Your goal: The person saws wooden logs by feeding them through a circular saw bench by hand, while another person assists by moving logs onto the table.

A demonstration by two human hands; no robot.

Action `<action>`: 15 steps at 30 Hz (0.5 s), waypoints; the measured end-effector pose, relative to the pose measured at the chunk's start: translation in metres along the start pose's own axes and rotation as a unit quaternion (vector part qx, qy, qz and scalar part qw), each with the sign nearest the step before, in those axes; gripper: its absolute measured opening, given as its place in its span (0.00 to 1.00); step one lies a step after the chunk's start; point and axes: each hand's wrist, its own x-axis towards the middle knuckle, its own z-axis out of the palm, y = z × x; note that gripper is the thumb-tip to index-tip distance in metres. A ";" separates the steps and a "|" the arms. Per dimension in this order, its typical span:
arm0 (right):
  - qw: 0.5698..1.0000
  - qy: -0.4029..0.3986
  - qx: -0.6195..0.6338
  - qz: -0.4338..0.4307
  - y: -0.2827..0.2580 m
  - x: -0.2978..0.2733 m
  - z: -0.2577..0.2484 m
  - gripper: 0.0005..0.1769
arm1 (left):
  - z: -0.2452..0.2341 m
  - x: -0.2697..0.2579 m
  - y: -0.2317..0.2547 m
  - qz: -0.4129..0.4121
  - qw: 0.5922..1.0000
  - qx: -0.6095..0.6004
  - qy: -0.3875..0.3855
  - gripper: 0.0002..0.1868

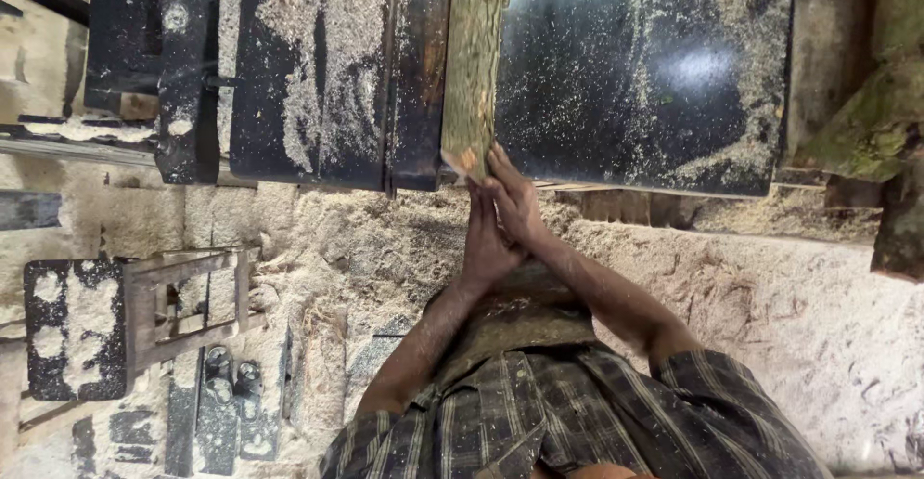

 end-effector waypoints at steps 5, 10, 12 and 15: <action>0.998 0.035 0.007 -0.050 0.010 0.094 -0.023 0.30 | 0.000 0.090 -0.029 -0.135 0.983 -0.116 -0.039 0.73; 0.999 -0.034 -0.008 -0.005 0.004 0.128 -0.056 0.34 | 0.015 0.118 -0.032 -0.127 0.957 -0.259 -0.016 0.56; 0.981 -0.139 -0.115 0.069 -0.011 0.130 -0.084 0.38 | 0.013 0.119 -0.026 -0.149 0.945 -0.292 0.003 0.48; 0.940 -0.016 -0.340 -0.007 -0.018 0.098 -0.181 0.57 | -0.004 0.094 -0.015 -0.238 0.956 -0.156 0.064 0.48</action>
